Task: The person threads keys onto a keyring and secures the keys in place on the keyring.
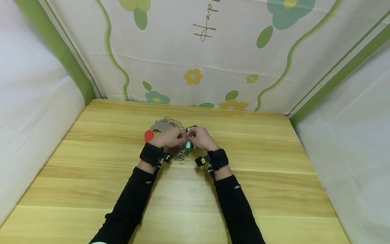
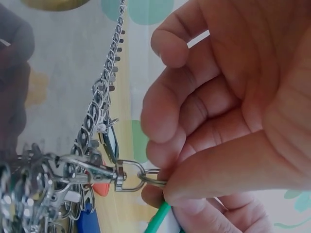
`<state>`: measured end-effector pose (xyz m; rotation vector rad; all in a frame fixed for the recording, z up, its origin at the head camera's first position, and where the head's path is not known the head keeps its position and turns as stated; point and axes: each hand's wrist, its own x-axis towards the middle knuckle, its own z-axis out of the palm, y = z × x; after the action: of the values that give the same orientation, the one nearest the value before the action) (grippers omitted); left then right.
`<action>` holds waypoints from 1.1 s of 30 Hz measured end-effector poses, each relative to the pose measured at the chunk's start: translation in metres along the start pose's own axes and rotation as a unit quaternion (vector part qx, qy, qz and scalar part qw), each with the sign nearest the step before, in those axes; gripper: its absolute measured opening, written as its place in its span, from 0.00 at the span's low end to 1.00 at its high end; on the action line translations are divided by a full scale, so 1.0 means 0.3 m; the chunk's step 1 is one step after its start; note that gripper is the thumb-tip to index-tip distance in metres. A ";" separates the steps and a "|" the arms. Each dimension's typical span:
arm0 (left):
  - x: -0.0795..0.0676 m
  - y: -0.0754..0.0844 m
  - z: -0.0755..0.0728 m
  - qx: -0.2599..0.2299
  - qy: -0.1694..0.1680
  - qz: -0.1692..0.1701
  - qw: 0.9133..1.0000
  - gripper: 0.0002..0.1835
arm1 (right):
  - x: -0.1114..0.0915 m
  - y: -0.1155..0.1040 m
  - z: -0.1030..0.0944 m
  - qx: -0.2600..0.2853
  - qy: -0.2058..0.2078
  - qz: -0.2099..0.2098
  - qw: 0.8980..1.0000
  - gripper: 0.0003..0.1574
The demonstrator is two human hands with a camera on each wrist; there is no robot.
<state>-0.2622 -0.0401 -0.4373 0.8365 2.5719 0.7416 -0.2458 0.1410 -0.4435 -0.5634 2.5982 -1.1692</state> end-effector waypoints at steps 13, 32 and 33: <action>-0.004 0.000 0.000 -0.012 0.008 -0.006 1.000 0.14 | 0.001 -0.005 0.000 -0.005 -0.003 -0.003 1.000 0.06; -0.006 -0.003 -0.001 -0.016 0.002 0.015 1.000 0.17 | -0.003 -0.011 -0.002 0.005 0.005 0.003 1.000 0.07; -0.006 -0.003 -0.001 -0.016 0.003 0.015 1.000 0.17 | -0.002 -0.009 -0.002 0.006 0.005 0.003 1.000 0.07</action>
<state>-0.2614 -0.0419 -0.4374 0.8671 2.5507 0.7928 -0.2448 0.1400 -0.4408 -0.5500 2.5977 -1.1869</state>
